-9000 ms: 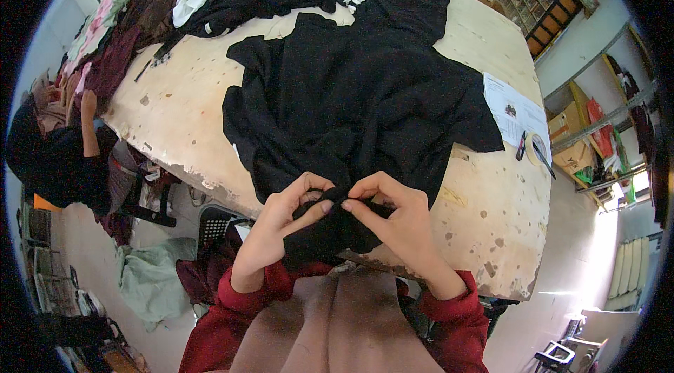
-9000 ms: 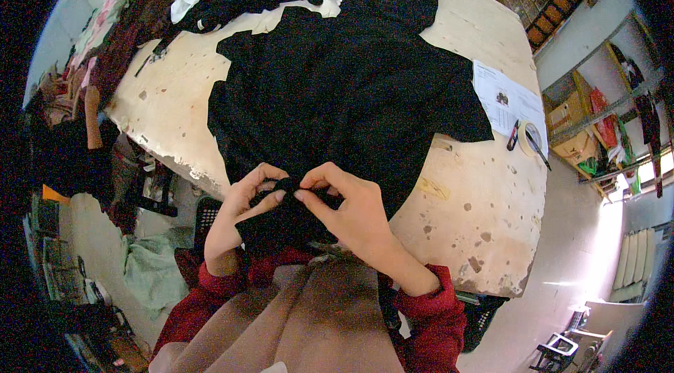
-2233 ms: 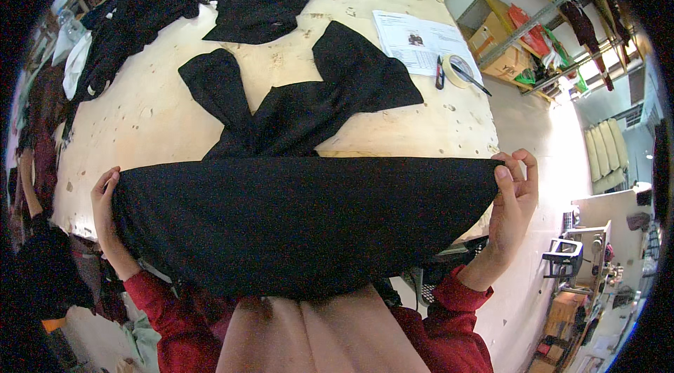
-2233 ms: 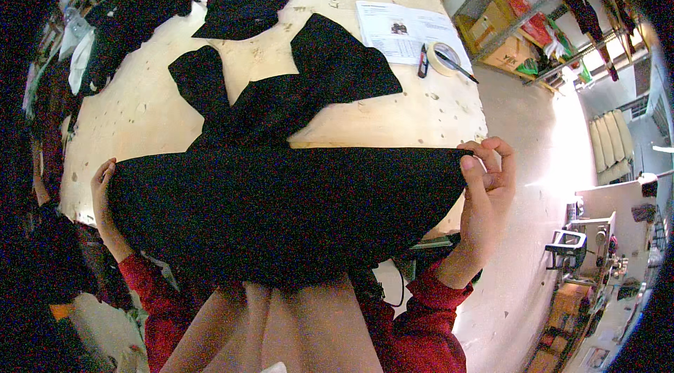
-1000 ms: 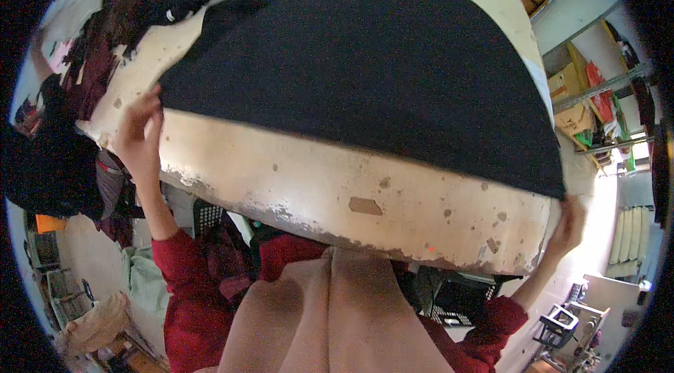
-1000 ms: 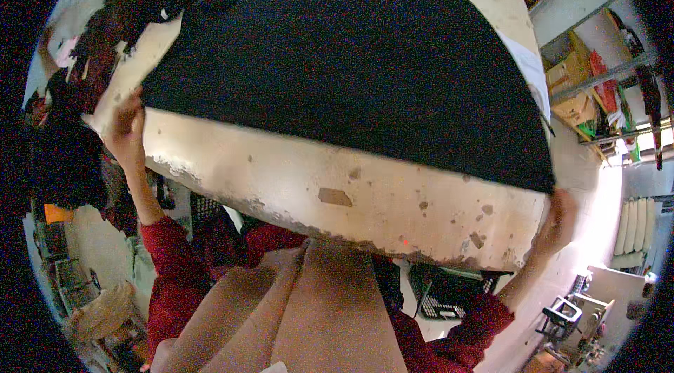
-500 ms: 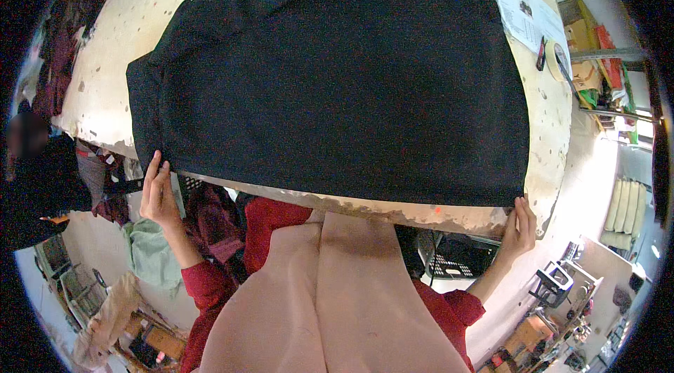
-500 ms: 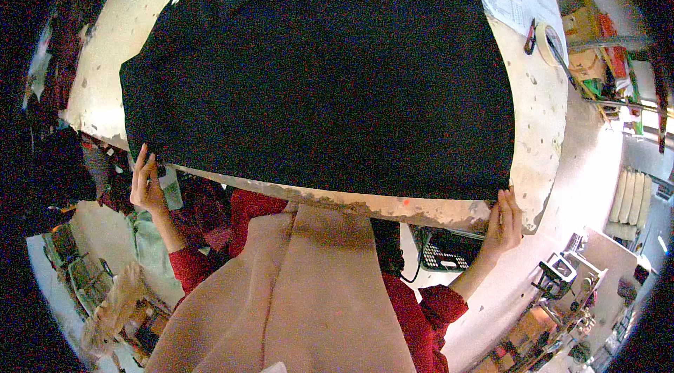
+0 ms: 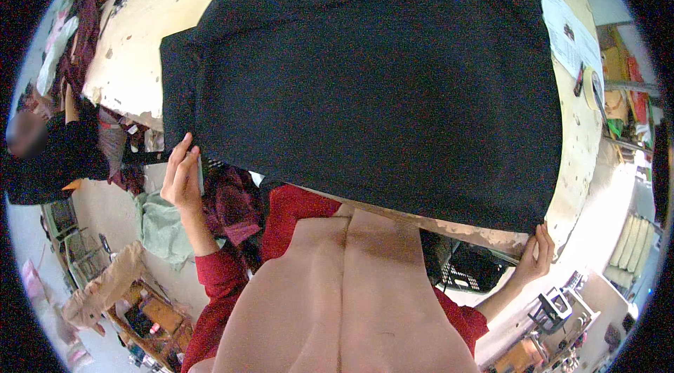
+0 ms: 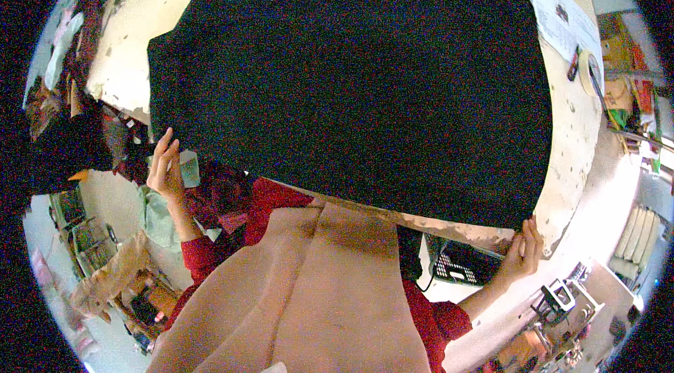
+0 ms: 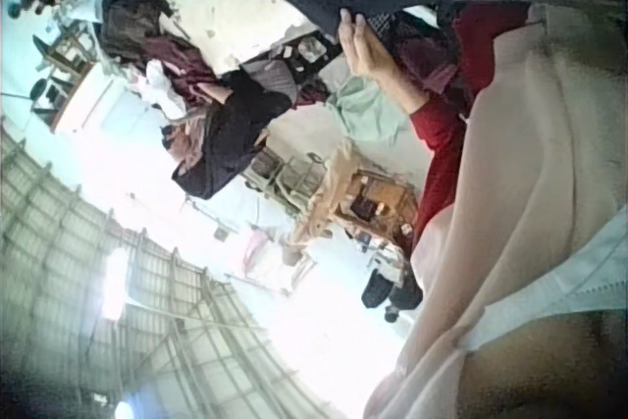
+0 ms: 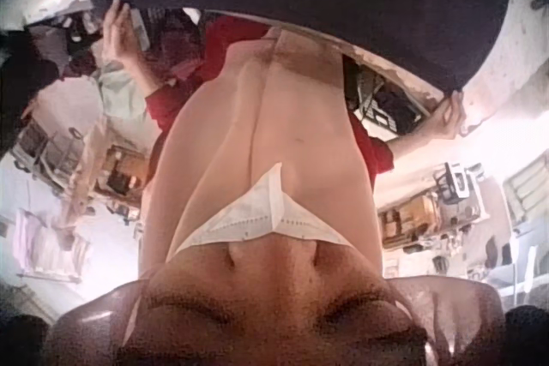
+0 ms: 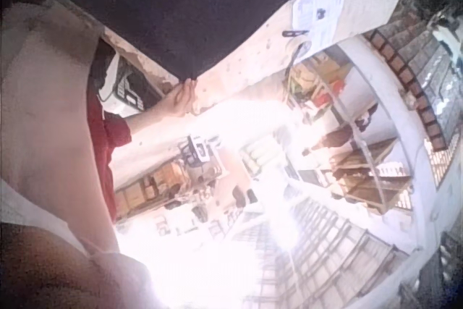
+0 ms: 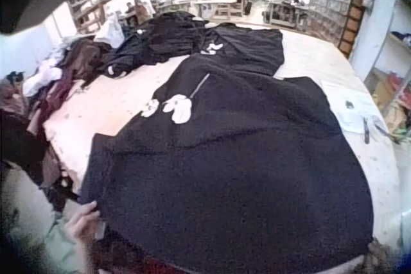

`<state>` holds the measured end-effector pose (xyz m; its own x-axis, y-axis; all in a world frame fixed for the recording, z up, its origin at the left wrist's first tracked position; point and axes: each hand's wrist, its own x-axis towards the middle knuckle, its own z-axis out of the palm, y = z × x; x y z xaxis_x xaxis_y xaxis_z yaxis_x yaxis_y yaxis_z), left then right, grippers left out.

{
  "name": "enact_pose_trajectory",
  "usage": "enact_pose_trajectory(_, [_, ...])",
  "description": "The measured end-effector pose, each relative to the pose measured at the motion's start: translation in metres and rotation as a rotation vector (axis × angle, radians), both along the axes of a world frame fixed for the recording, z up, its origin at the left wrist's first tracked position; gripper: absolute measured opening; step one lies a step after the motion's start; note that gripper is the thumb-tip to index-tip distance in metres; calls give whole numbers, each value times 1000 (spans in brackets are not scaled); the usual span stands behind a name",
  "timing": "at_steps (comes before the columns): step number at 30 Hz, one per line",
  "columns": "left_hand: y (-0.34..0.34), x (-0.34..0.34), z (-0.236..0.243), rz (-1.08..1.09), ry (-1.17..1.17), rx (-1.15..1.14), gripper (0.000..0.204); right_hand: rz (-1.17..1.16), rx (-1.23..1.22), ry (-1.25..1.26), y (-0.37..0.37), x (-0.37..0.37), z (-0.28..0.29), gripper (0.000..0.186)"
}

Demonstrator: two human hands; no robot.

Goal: The person trims a black garment with scissors, then folds and smooths it on a table. They apply a piece of tape to the garment and write on it with a pen. The person continues to fold and adjust the garment, preparing it for the next step.

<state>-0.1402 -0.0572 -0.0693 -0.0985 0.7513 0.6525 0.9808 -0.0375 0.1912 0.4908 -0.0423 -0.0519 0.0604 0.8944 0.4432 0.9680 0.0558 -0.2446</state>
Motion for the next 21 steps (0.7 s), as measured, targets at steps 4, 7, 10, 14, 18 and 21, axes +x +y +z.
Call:
enact_pose_trajectory(4, [10,20,33,43,-157,-247,11,51,-182,58,9,-6,20,18])
enact_pose_trajectory(7, [11,19,37,9,-233,-273,18,55,-234,135,9,-1,19,16])
enact_pose_trajectory(10, [14,14,31,31,-284,-296,20,75,-298,187,12,-3,30,15])
enact_pose_trajectory(14, [25,15,38,28,-265,-334,10,110,-328,112,24,-3,36,15])
enact_pose_trajectory(18, [40,15,42,90,-81,-435,15,156,-393,160,31,-13,51,13])
enact_pose_trajectory(21, [51,14,40,139,-46,-473,17,134,-440,213,34,-4,48,13])
